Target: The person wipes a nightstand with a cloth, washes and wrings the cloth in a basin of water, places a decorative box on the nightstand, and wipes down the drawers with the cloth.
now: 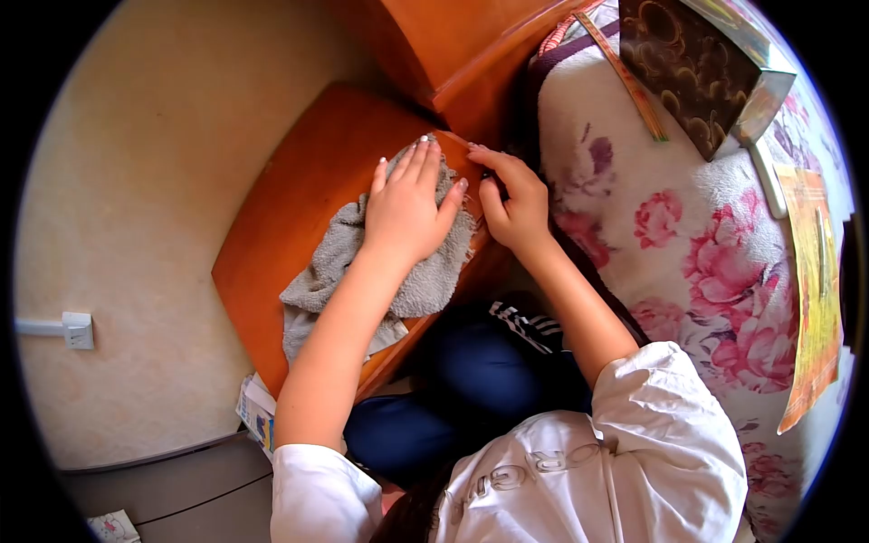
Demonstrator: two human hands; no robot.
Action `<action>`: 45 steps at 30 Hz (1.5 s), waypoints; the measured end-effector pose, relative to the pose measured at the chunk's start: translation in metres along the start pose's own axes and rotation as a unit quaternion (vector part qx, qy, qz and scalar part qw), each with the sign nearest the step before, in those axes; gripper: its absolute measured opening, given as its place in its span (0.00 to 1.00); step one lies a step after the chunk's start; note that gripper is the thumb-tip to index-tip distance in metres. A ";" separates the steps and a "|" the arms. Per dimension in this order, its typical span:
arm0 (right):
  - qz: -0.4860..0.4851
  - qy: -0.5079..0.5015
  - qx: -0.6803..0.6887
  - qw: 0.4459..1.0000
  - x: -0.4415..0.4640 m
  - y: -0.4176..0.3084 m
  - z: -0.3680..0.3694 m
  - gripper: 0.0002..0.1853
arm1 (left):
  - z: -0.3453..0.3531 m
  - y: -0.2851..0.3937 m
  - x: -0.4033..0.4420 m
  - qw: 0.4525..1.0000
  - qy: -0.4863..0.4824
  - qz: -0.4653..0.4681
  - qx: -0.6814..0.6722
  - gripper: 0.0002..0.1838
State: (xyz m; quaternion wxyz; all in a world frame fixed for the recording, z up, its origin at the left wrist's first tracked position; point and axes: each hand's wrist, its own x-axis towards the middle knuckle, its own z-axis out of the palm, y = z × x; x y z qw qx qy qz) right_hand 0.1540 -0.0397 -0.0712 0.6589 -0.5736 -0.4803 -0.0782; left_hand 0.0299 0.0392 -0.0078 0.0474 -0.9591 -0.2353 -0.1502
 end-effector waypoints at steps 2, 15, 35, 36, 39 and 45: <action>-0.001 -0.003 0.004 1.000 0.000 0.000 -0.001 0.14 | 0.003 -0.002 0.001 1.000 0.010 -0.001 0.005 0.27; 0.023 -0.004 -0.001 1.000 -0.001 -0.004 0.001 0.14 | -0.041 0.001 -0.035 0.997 -0.080 -0.008 -0.009 0.19; 0.075 0.020 0.018 0.997 -0.006 -0.002 0.007 0.12 | -0.006 -0.020 0.027 0.990 -0.107 -0.088 -0.006 0.24; 0.080 0.016 0.026 0.996 -0.005 -0.003 0.006 0.12 | -0.005 -0.020 0.032 0.989 -0.114 -0.093 0.009 0.24; 0.082 0.005 0.031 0.996 -0.006 -0.005 0.003 0.12 | -0.002 -0.029 0.024 0.994 -0.046 -0.052 -0.082 0.26; 0.062 -0.011 0.016 0.998 -0.005 -0.002 0.000 0.13 | -0.040 -0.023 -0.004 0.978 -0.181 -0.088 -0.059 0.18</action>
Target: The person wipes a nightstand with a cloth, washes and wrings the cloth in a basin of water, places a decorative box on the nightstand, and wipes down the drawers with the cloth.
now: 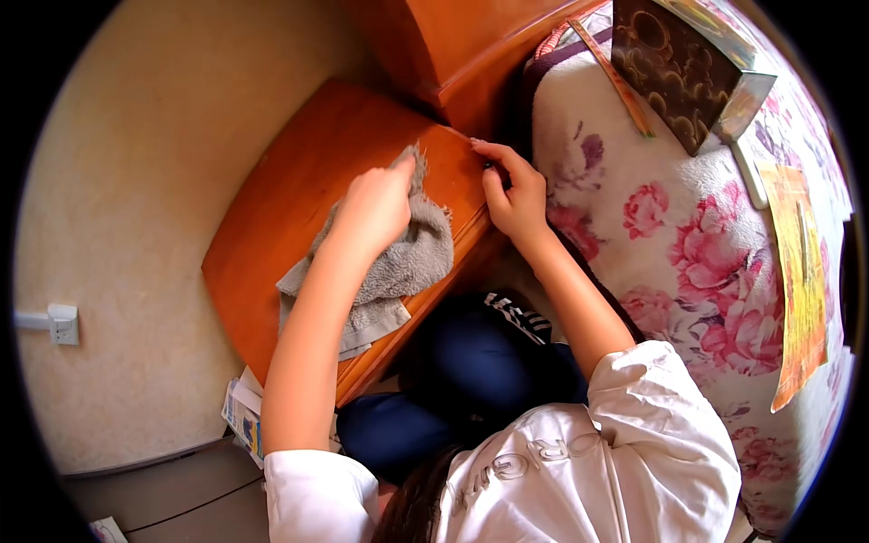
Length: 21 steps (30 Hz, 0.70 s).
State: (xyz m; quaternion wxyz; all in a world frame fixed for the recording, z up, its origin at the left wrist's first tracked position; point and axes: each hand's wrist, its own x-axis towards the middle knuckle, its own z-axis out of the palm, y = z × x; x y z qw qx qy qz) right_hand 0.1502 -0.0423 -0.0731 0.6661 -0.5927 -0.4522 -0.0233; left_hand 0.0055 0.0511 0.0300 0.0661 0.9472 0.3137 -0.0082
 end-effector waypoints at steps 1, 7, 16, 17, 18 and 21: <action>0.005 -0.005 0.005 1.000 0.000 0.001 0.000 0.13 | -0.007 0.002 -0.014 1.000 -0.024 -0.002 0.003 0.18; 0.008 0.019 0.009 1.000 -0.001 -0.001 0.004 0.12 | -0.001 -0.005 -0.047 0.999 -0.007 0.038 -0.028 0.20; 0.024 0.024 0.003 0.999 0.000 -0.003 0.004 0.11 | 0.003 -0.002 -0.003 0.998 -0.001 0.004 -0.069 0.19; 0.023 0.019 0.008 1.000 -0.001 -0.002 0.004 0.11 | 0.004 -0.005 -0.003 0.996 0.007 0.010 -0.092 0.19; 0.027 0.018 0.004 0.999 -0.002 -0.002 0.003 0.11 | 0.004 -0.008 -0.003 0.993 0.015 0.015 -0.113 0.18; 0.040 0.024 0.008 0.999 -0.003 -0.002 0.006 0.11 | 0.012 -0.009 0.003 0.996 0.041 0.011 -0.076 0.18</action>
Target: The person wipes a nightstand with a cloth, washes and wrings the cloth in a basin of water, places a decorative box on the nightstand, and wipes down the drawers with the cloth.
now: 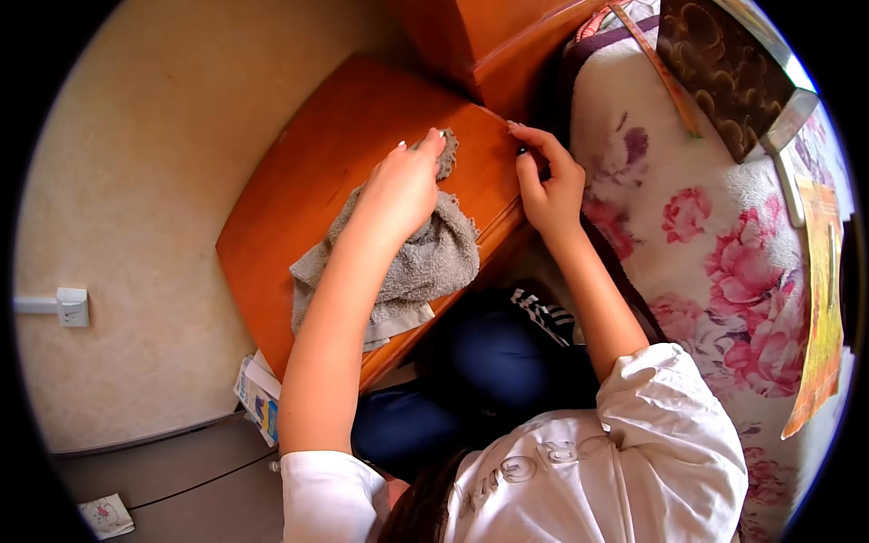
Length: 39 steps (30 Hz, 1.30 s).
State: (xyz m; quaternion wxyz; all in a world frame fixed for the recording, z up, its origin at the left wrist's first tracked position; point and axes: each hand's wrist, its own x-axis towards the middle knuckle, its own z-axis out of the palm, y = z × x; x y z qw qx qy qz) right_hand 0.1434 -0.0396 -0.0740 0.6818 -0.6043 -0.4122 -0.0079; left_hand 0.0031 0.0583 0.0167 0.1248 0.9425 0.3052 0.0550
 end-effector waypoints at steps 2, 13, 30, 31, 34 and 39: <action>0.003 0.004 0.009 1.000 0.000 0.002 0.001 0.11 | 0.003 -0.003 0.005 1.000 0.014 0.016 0.019 0.17; -0.035 -0.012 0.014 0.999 -0.001 0.004 -0.004 0.12 | 0.008 -0.009 0.039 0.990 0.045 0.044 0.123 0.21; -0.011 0.004 0.001 1.000 0.001 -0.001 -0.001 0.11 | -0.010 -0.006 -0.033 0.997 -0.015 0.065 0.050 0.18; -0.004 0.003 0.000 1.000 0.001 -0.002 -0.001 0.11 | -0.007 -0.007 -0.026 0.997 -0.019 0.052 0.059 0.17; -0.022 0.013 0.004 1.000 0.001 -0.001 0.000 0.11 | -0.015 -0.002 -0.004 0.993 -0.067 0.037 0.090 0.17; 0.013 -0.004 0.000 1.000 -0.001 -0.001 -0.002 0.12 | -0.010 -0.010 0.003 0.998 -0.016 0.056 0.028 0.16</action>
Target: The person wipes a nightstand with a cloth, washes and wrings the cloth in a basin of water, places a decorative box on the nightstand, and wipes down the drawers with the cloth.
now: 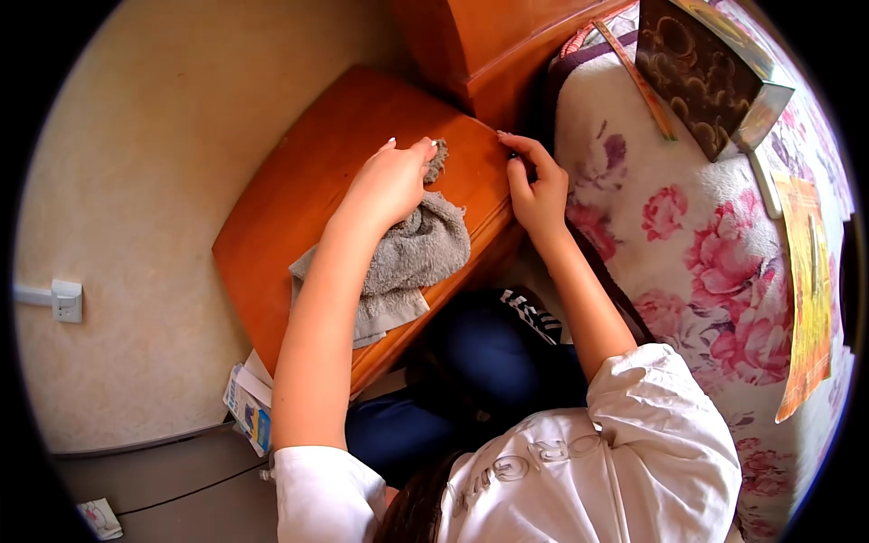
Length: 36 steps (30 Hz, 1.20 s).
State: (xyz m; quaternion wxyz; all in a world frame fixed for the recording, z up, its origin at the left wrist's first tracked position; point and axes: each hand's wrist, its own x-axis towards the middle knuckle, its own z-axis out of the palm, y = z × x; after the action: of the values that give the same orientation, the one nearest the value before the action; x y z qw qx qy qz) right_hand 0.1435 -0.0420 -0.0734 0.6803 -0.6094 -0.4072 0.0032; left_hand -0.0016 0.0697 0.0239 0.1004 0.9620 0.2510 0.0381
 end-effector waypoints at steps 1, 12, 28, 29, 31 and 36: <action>-0.001 0.009 -0.002 1.000 0.001 0.002 0.002 0.11 | 0.004 -0.002 0.002 1.000 0.008 -0.002 0.013 0.16; -0.053 0.010 0.031 0.998 0.003 0.009 0.002 0.13 | 0.008 -0.006 0.060 0.990 0.063 -0.008 0.128 0.20; -0.068 0.012 0.020 0.997 0.004 0.004 -0.001 0.13 | 0.009 0.040 -0.015 0.999 -0.021 0.029 0.014 0.20; -0.060 0.015 0.021 0.998 0.003 0.003 0.000 0.12 | 0.010 0.041 -0.013 0.999 -0.015 0.021 0.032 0.20; -0.053 0.013 0.023 0.998 0.003 0.003 0.000 0.12 | 0.008 0.047 -0.008 0.999 -0.003 0.001 0.054 0.21; -0.037 0.004 0.021 0.999 0.002 0.002 0.000 0.13 | 0.011 0.057 0.023 0.989 -0.008 -0.073 0.130 0.19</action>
State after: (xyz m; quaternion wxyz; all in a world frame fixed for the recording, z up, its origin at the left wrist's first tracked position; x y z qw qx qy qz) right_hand 0.1459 -0.0404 -0.0739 0.6942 -0.5796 -0.4264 -0.0162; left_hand 0.0465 0.0304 0.0258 -0.0212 0.9464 0.3222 -0.0101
